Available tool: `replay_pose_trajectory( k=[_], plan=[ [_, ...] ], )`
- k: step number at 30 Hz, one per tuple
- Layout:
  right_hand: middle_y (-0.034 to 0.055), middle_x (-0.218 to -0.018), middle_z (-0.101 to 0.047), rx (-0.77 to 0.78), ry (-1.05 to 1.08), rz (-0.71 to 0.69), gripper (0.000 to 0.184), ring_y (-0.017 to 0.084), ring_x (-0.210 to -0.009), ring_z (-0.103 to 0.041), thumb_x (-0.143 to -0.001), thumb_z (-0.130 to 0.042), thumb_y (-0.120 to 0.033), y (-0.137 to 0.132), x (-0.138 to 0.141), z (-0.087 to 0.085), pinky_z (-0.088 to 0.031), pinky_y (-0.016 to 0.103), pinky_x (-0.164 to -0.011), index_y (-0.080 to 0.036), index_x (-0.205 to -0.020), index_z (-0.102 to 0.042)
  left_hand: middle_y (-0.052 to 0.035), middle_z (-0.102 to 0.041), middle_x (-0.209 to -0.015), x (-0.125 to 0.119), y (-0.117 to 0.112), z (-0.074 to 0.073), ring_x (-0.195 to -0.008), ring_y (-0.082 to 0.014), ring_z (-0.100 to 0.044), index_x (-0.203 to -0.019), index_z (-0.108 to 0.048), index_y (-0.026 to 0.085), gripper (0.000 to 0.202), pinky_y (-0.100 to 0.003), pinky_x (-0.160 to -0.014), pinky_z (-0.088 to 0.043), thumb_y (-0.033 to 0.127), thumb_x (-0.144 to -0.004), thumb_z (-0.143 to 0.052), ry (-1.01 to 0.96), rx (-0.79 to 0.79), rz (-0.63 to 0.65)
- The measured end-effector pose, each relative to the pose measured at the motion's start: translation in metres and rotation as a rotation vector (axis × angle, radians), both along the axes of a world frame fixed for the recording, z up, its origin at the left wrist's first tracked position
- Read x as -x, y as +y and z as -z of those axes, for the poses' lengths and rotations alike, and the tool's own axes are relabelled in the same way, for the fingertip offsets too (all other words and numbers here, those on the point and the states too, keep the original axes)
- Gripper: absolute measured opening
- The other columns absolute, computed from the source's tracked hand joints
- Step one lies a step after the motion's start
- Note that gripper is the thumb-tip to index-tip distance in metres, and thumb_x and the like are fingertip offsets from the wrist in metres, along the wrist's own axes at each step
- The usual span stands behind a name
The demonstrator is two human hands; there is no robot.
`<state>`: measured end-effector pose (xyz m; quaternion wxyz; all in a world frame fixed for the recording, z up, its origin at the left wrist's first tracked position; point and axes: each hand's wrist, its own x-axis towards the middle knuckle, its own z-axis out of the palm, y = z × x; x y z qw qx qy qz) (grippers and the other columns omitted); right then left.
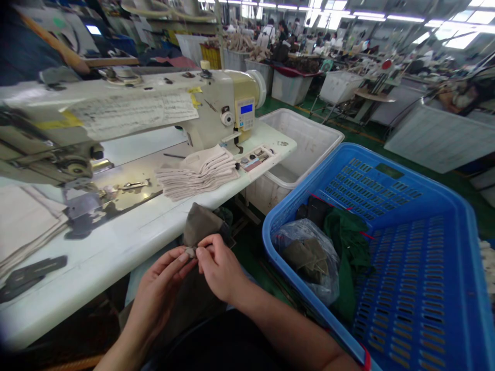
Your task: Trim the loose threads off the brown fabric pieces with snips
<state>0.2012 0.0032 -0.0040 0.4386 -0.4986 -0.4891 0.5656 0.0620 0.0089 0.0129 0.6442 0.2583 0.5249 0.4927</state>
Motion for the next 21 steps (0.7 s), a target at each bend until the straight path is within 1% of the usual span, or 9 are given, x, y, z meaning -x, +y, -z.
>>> replay_pose_trajectory(
  k=[5, 8, 12, 17, 21],
  plan=[
    [-0.0058, -0.066, -0.052, 0.004, -0.020, -0.025, 0.013, 0.015, -0.064, -0.053, -0.099, -0.049, -0.034, 0.003, -0.002, -0.002, -0.041, 0.030, -0.067, -0.022, -0.101, -0.051, -0.0011, -0.074, -0.087, 0.004, 0.000, 0.006, -0.086, -0.0153, -0.068, -0.080, -0.077, 0.018, 0.038, -0.024, -0.084, -0.057, 0.039, -0.056, -0.095, 0.021, -0.010, -0.003],
    [-0.0059, -0.066, -0.052, 0.011, -0.012, -0.023, 0.013, 0.014, -0.063, -0.052, -0.099, -0.049, -0.035, 0.003, -0.002, -0.003, -0.039, 0.029, -0.065, -0.022, -0.100, -0.051, -0.0007, -0.073, -0.088, 0.007, 0.000, 0.012, -0.086, -0.0149, -0.067, -0.083, -0.076, 0.018, 0.035, -0.023, -0.083, -0.055, 0.040, -0.061, -0.093, 0.094, -0.071, 0.024],
    [-0.0064, -0.064, -0.051, 0.022, 0.022, -0.024, 0.016, 0.014, -0.061, -0.050, -0.098, -0.050, -0.038, 0.003, -0.002, -0.003, -0.036, 0.028, -0.061, -0.023, -0.097, -0.050, -0.0021, -0.072, -0.089, 0.010, 0.000, 0.016, -0.086, -0.0170, -0.066, -0.083, -0.076, 0.018, 0.032, -0.026, -0.081, -0.055, 0.040, -0.065, -0.090, 0.191, -0.134, 0.033],
    [-0.0063, -0.064, -0.051, 0.032, 0.027, -0.032, 0.016, 0.014, -0.061, -0.050, -0.098, -0.050, -0.039, 0.002, -0.002, -0.004, -0.035, 0.028, -0.060, -0.023, -0.097, -0.051, -0.0015, -0.072, -0.087, 0.006, -0.001, 0.010, -0.085, -0.0161, -0.066, -0.080, -0.076, 0.018, 0.034, -0.025, -0.082, -0.055, 0.041, -0.061, -0.091, 0.089, -0.058, 0.018],
    [-0.0063, -0.064, -0.051, 0.030, 0.015, -0.033, 0.016, 0.014, -0.061, -0.050, -0.097, -0.050, -0.038, 0.003, -0.003, -0.005, -0.036, 0.028, -0.061, -0.023, -0.096, -0.051, -0.0025, -0.072, -0.088, 0.005, -0.002, 0.011, -0.086, -0.0171, -0.066, -0.081, -0.076, 0.017, 0.032, -0.026, -0.082, -0.056, 0.040, -0.063, -0.091, 0.088, -0.075, 0.025]
  ],
)
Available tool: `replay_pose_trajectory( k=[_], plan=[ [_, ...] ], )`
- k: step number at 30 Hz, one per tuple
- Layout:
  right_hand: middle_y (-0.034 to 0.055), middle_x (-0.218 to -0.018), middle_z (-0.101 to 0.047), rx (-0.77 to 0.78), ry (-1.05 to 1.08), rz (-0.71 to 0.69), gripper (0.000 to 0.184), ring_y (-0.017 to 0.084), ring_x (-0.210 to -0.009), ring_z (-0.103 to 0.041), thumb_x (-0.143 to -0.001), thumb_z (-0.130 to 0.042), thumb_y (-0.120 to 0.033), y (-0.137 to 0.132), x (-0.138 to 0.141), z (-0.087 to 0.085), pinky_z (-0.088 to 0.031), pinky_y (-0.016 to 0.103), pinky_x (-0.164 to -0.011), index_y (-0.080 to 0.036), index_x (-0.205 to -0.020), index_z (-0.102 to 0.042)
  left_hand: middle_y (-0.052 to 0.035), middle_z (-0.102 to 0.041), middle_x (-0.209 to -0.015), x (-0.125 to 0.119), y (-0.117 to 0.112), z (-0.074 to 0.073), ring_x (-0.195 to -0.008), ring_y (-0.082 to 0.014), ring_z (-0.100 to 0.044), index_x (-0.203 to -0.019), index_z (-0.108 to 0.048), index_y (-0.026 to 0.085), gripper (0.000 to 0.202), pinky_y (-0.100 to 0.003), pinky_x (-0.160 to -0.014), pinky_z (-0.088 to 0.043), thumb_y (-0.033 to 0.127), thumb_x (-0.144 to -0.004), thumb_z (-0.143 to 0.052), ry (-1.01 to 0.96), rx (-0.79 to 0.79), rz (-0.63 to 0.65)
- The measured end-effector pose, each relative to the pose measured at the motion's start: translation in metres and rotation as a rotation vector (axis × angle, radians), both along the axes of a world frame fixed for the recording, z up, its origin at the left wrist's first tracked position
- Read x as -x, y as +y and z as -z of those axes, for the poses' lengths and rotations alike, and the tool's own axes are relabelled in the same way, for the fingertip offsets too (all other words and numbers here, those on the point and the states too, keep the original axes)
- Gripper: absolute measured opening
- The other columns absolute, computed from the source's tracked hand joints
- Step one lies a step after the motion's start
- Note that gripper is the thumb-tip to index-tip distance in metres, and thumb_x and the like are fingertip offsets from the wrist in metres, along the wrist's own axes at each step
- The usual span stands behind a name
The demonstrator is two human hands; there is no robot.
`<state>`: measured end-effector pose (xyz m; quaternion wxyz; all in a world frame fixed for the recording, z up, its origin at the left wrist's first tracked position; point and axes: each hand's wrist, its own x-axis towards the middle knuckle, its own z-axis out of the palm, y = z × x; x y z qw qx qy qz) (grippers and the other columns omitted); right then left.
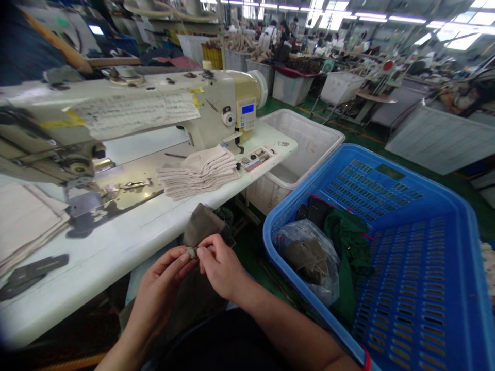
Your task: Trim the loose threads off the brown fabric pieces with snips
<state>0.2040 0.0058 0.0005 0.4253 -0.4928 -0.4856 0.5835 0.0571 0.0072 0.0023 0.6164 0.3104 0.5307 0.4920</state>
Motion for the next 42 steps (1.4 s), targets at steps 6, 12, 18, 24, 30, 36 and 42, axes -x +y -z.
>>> replay_pose_trajectory(
  k=[6, 12, 18, 24, 30, 36, 42],
  plan=[
    [-0.0062, -0.064, -0.051, 0.011, 0.002, 0.005, 0.015, 0.013, -0.059, -0.048, -0.097, -0.050, -0.037, -0.001, 0.001, 0.001, -0.034, 0.027, -0.059, -0.022, -0.096, -0.051, -0.0031, -0.070, -0.091, 0.004, -0.001, 0.007, -0.087, -0.0182, -0.064, -0.084, -0.075, 0.018, 0.028, -0.027, -0.082, -0.053, 0.041, -0.070, -0.085, 0.137, -0.081, 0.026],
    [-0.0057, -0.060, -0.050, 0.138, 0.138, 0.055, 0.033, 0.012, -0.054, -0.041, -0.092, -0.056, -0.054, -0.001, 0.004, 0.002, -0.026, 0.025, -0.050, -0.023, -0.085, -0.050, -0.0043, -0.067, -0.089, 0.008, -0.002, 0.005, -0.086, -0.0201, -0.065, -0.077, -0.076, 0.023, 0.010, -0.031, -0.079, -0.054, 0.032, -0.079, -0.075, 0.615, -0.484, 0.036],
    [-0.0066, -0.055, -0.048, 0.302, 0.113, 0.011, 0.047, 0.007, -0.044, -0.029, -0.083, -0.063, -0.065, 0.001, 0.004, 0.006, -0.019, 0.024, -0.045, -0.019, -0.077, -0.056, -0.0031, -0.066, -0.088, 0.011, -0.006, 0.012, -0.081, -0.0176, -0.066, -0.088, -0.074, 0.022, 0.007, -0.030, -0.075, -0.057, 0.020, -0.087, -0.068, 0.883, -0.842, 0.046],
    [-0.0081, -0.051, -0.043, 0.348, 0.132, 0.061, 0.055, 0.006, -0.044, -0.027, -0.071, -0.071, -0.071, 0.001, 0.007, 0.008, -0.015, 0.024, -0.044, -0.018, -0.071, -0.056, -0.0022, -0.065, -0.091, 0.010, -0.010, 0.018, -0.083, -0.0159, -0.066, -0.091, -0.072, 0.021, 0.009, -0.028, -0.076, -0.056, 0.014, -0.089, -0.067, 0.901, -0.891, 0.037],
    [-0.0089, -0.049, -0.039, 0.332, 0.130, 0.086, 0.060, 0.006, -0.043, -0.025, -0.068, -0.072, -0.076, -0.002, 0.012, 0.011, -0.013, 0.023, -0.042, -0.018, -0.071, -0.057, -0.0024, -0.064, -0.091, 0.004, -0.012, 0.023, -0.085, -0.0164, -0.064, -0.085, -0.073, 0.022, 0.009, -0.028, -0.075, -0.053, 0.014, -0.087, -0.068, 0.690, -0.687, -0.024],
    [-0.0072, -0.053, -0.043, 0.301, 0.035, 0.192, 0.063, 0.005, -0.044, -0.026, -0.074, -0.069, -0.078, -0.018, 0.002, 0.024, -0.016, 0.020, -0.041, -0.016, -0.075, -0.060, -0.0036, -0.062, -0.088, -0.010, -0.027, 0.025, -0.085, -0.0166, -0.062, -0.079, -0.069, 0.020, 0.008, -0.028, -0.075, -0.052, 0.014, -0.084, -0.066, 0.521, -0.552, -0.126],
    [-0.0072, -0.056, -0.050, 0.264, -0.050, 0.241, 0.057, 0.005, -0.043, -0.033, -0.069, -0.079, -0.070, -0.018, 0.000, 0.027, -0.023, 0.018, -0.038, -0.018, -0.080, -0.058, -0.0056, -0.062, -0.090, -0.011, -0.036, 0.032, -0.089, -0.0181, -0.062, -0.080, -0.069, 0.019, 0.004, -0.031, -0.080, -0.053, 0.016, -0.081, -0.067, 0.458, -0.511, -0.160]
  ],
)
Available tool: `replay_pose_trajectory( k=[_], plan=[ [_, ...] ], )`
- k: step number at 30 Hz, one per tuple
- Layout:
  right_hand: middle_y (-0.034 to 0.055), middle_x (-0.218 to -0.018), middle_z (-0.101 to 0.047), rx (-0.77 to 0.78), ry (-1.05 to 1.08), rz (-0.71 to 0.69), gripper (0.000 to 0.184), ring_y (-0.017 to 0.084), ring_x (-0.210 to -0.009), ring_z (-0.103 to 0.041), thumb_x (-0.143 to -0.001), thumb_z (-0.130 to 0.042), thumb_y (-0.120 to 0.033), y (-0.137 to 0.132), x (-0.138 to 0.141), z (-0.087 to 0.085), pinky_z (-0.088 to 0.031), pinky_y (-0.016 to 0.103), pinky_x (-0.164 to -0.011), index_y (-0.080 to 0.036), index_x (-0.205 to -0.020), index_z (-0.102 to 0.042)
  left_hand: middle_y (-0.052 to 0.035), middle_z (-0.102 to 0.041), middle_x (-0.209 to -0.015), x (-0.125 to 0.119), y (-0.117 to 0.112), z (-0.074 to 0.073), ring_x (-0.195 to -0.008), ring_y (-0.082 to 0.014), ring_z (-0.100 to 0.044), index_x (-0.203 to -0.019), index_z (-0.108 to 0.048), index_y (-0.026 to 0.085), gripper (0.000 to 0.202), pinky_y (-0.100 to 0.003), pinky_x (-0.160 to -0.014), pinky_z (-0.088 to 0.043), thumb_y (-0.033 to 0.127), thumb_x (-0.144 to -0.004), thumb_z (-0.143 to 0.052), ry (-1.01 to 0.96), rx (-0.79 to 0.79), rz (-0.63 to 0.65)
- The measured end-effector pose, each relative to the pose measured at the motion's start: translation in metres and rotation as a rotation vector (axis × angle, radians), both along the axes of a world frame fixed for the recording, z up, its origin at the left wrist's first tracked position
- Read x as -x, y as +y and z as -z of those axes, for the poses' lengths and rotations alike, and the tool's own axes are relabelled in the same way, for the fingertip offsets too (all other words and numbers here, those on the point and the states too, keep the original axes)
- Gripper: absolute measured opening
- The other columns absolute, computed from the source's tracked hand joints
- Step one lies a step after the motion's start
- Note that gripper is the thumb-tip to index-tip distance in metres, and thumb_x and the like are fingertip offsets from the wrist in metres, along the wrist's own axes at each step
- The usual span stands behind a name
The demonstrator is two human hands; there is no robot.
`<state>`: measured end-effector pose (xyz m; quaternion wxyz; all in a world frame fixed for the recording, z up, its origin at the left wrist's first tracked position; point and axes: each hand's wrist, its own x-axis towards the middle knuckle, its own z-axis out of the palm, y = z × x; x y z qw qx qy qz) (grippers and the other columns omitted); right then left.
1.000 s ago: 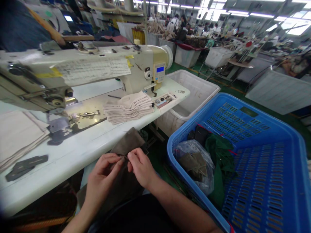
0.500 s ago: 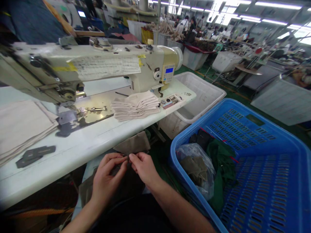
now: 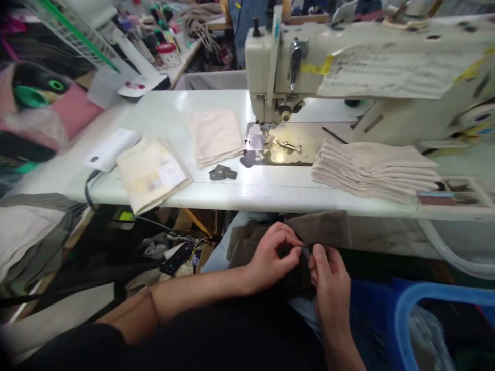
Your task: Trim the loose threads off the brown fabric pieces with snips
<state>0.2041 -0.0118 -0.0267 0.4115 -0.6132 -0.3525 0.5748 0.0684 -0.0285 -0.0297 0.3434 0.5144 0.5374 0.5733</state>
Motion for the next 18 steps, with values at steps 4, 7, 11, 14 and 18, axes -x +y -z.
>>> replay_pose_trajectory(
  k=[4, 7, 11, 14, 18],
  plan=[
    [-0.0096, -0.051, -0.045, 0.029, -0.074, -0.018, 0.052, 0.007, -0.041, -0.033, -0.063, -0.085, -0.060, 0.001, 0.003, -0.006, -0.025, 0.020, -0.038, -0.019, -0.077, -0.057, -0.0051, -0.061, -0.089, -0.001, -0.004, -0.001, -0.089, -0.0183, -0.060, -0.076, -0.064, 0.019, 0.004, -0.032, -0.083, -0.052, 0.016, -0.078, -0.065, -0.084, 0.021, 0.037],
    [-0.0005, -0.061, -0.061, -0.092, -0.343, -0.026, 0.044, 0.016, -0.053, -0.054, -0.066, -0.081, -0.056, 0.002, 0.004, -0.012, -0.042, 0.028, -0.050, -0.017, -0.079, -0.064, -0.0043, -0.060, -0.087, -0.001, -0.004, -0.002, -0.086, -0.0181, -0.059, -0.073, -0.060, 0.020, 0.009, -0.030, -0.077, -0.051, 0.021, -0.077, -0.067, -0.171, 0.094, 0.074],
    [0.0113, -0.085, -0.075, -0.219, -0.562, -0.064, 0.048, 0.031, -0.083, -0.069, -0.067, -0.073, -0.058, 0.003, 0.003, -0.017, -0.052, 0.039, -0.073, -0.015, -0.090, -0.073, -0.0019, -0.059, -0.079, -0.003, -0.004, 0.002, -0.075, -0.0160, -0.058, -0.070, -0.055, 0.021, 0.017, -0.027, -0.065, -0.048, 0.027, -0.078, -0.069, -0.314, 0.245, 0.135],
    [0.0124, -0.089, -0.077, -0.206, -0.547, -0.105, 0.051, 0.033, -0.086, -0.070, -0.068, -0.072, -0.058, 0.003, 0.001, -0.015, -0.053, 0.039, -0.074, -0.015, -0.095, -0.074, -0.0009, -0.062, -0.071, -0.006, -0.002, 0.008, -0.067, -0.0153, -0.061, -0.072, -0.052, 0.021, 0.024, -0.029, -0.063, -0.050, 0.036, -0.080, -0.067, -0.471, 0.351, 0.205],
    [0.0055, -0.076, -0.072, -0.136, -0.416, -0.034, 0.047, 0.022, -0.066, -0.064, -0.070, -0.078, -0.055, -0.002, -0.003, -0.003, -0.048, 0.031, -0.060, -0.015, -0.094, -0.072, 0.0007, -0.063, -0.076, -0.010, 0.003, 0.010, -0.064, -0.0124, -0.064, -0.071, -0.048, 0.021, 0.035, -0.031, -0.068, -0.056, 0.045, -0.075, -0.072, -0.649, 0.432, 0.218]
  ],
)
